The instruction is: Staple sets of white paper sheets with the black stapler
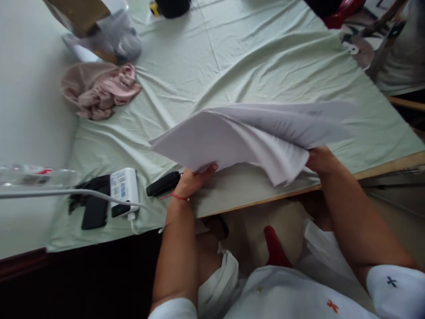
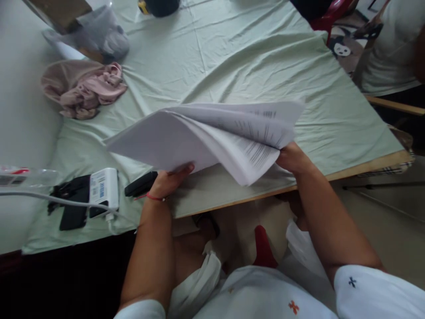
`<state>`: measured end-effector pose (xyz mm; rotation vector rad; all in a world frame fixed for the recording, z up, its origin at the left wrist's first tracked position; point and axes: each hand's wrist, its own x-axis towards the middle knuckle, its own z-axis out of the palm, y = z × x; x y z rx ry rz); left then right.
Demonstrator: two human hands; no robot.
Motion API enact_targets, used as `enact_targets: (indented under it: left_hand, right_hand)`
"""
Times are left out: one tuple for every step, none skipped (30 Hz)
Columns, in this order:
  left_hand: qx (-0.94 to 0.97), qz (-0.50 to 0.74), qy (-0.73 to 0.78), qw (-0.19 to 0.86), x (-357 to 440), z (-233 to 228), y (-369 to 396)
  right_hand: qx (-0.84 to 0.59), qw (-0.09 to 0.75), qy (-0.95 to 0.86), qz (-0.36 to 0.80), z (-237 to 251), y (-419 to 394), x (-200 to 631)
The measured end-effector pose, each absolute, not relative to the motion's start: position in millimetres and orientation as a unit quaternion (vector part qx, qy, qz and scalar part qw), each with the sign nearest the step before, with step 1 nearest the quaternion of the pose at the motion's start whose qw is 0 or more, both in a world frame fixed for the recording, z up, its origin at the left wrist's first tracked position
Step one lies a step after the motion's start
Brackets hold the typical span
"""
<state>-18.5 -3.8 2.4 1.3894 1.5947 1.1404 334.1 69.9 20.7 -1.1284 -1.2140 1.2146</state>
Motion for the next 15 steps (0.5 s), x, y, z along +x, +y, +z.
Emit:
enact_targets:
  left_hand:
    - [0.540,0.446,0.618,0.357,-18.4,1.4,-1.6]
    - [0.539,0.450,0.616,0.358,-18.1,0.3,0.1]
    - [0.537,0.455,0.611,0.362,-17.7,-1.0,1.0]
    - [0.533,0.461,0.605,0.371,-17.2,-2.1,0.8]
    - [0.526,0.466,0.598,0.384,-16.5,-2.8,-0.4]
    - [0.517,0.469,0.592,0.403,-15.6,-2.8,-2.7]
    - [0.503,0.472,0.587,0.423,-14.3,-2.1,-5.7]
    - [0.485,0.476,0.584,0.444,-12.7,-0.5,-9.3]
    - [0.464,0.481,0.583,0.462,-10.5,1.9,-13.0]
    - [0.441,0.484,0.584,0.480,-8.0,4.9,-16.6]
    - [0.419,0.484,0.587,0.496,-5.3,8.2,-19.9]
    - [0.401,0.482,0.590,0.508,-2.7,11.6,-22.9]
    - [0.388,0.476,0.594,0.519,-0.5,14.8,-25.4]
    - [0.379,0.466,0.597,0.532,1.1,17.5,-27.6]
    - [0.373,0.455,0.598,0.544,1.9,19.6,-29.5]
  right_hand:
    - [-0.459,0.509,-0.517,0.513,20.2,70.9,333.2]
    - [-0.448,0.500,-0.529,0.520,19.4,71.4,333.2]
    - [-0.440,0.488,-0.539,0.527,18.5,71.3,334.0]
    - [-0.441,0.481,-0.539,0.533,17.7,70.7,335.3]
    - [-0.450,0.473,-0.530,0.541,17.2,69.8,336.8]
    - [-0.466,0.467,-0.513,0.549,17.0,68.8,338.1]
    - [-0.485,0.461,-0.490,0.559,17.2,68.0,338.8]
    - [-0.504,0.457,-0.465,0.567,17.6,67.5,338.7]
    - [-0.518,0.453,-0.442,0.576,18.1,67.4,337.9]
    - [-0.528,0.449,-0.423,0.584,18.3,67.7,336.6]
    - [-0.533,0.443,-0.411,0.592,18.1,68.3,335.0]
    - [-0.536,0.434,-0.403,0.602,17.5,69.2,333.6]
    - [-0.538,0.423,-0.400,0.610,16.5,70.1,332.5]
    - [-0.540,0.410,-0.400,0.617,15.3,70.8,332.1]
    - [-0.541,0.399,-0.400,0.623,14.1,71.2,332.3]
